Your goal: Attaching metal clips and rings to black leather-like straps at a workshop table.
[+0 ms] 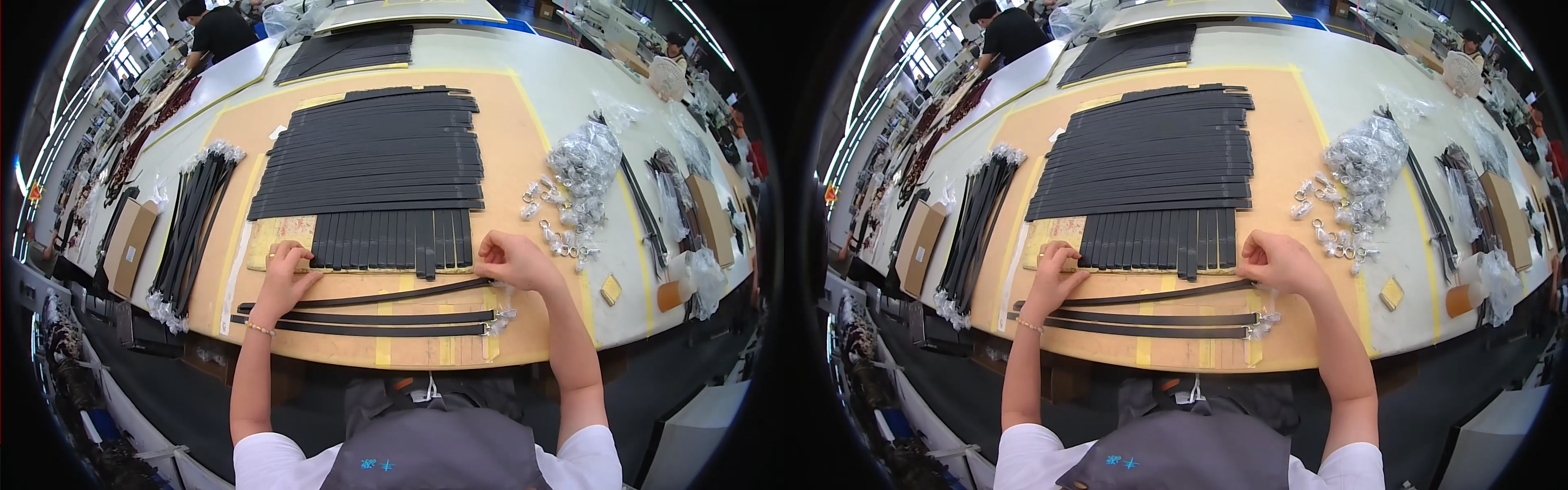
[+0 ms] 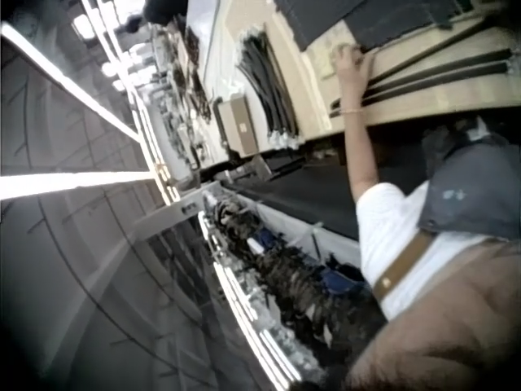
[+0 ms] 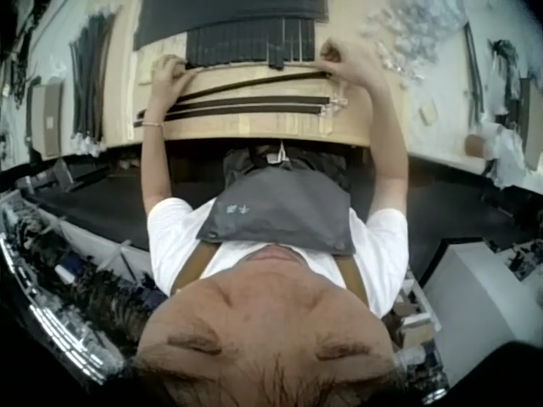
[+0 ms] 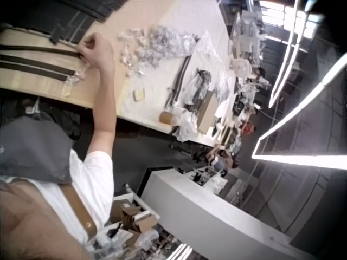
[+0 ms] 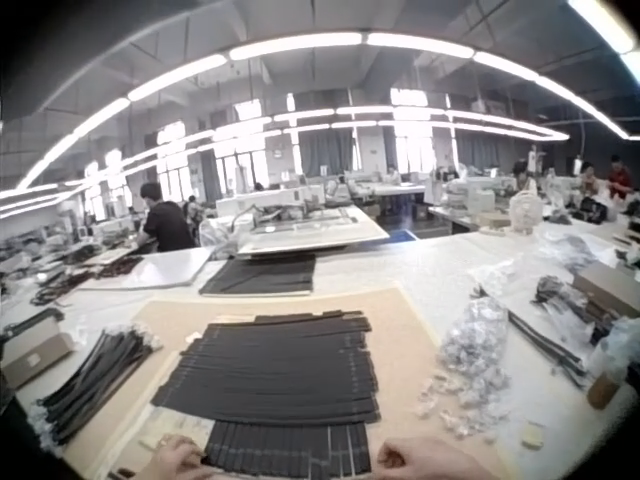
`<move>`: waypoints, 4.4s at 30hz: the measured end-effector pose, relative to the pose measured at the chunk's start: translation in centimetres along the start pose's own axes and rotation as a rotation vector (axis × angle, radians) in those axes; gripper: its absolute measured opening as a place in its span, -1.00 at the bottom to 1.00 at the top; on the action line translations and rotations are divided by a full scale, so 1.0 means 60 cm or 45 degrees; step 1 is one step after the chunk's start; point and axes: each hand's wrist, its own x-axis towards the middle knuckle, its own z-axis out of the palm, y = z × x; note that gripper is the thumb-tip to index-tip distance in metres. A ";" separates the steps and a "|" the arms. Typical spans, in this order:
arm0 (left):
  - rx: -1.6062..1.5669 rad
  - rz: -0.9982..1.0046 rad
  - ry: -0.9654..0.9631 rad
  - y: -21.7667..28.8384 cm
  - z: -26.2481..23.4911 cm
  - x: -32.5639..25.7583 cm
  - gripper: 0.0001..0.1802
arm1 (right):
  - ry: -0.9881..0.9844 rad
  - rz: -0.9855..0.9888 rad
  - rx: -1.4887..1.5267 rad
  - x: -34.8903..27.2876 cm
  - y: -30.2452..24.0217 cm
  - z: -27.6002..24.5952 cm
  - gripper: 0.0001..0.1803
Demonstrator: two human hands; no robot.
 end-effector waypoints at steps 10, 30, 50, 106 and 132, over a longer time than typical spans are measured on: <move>0.007 -0.054 -0.038 -0.052 0.021 0.034 -0.58 | 0.124 -0.031 -0.261 0.022 -0.018 0.047 -0.70; 0.379 0.214 -0.599 0.126 0.047 -0.033 -0.19 | 0.674 0.183 0.229 0.254 0.072 0.011 -0.65; 0.036 0.385 -0.115 0.137 0.070 0.118 -0.58 | 0.394 -0.085 1.261 0.195 0.009 0.044 -0.75; -1.275 -0.013 -0.205 0.239 0.164 0.153 -0.75 | -0.074 -0.454 1.385 0.038 -0.016 0.035 -0.82; -1.185 0.044 -0.420 0.266 0.174 0.124 -0.76 | 0.080 -0.088 1.554 0.025 -0.031 0.070 -0.75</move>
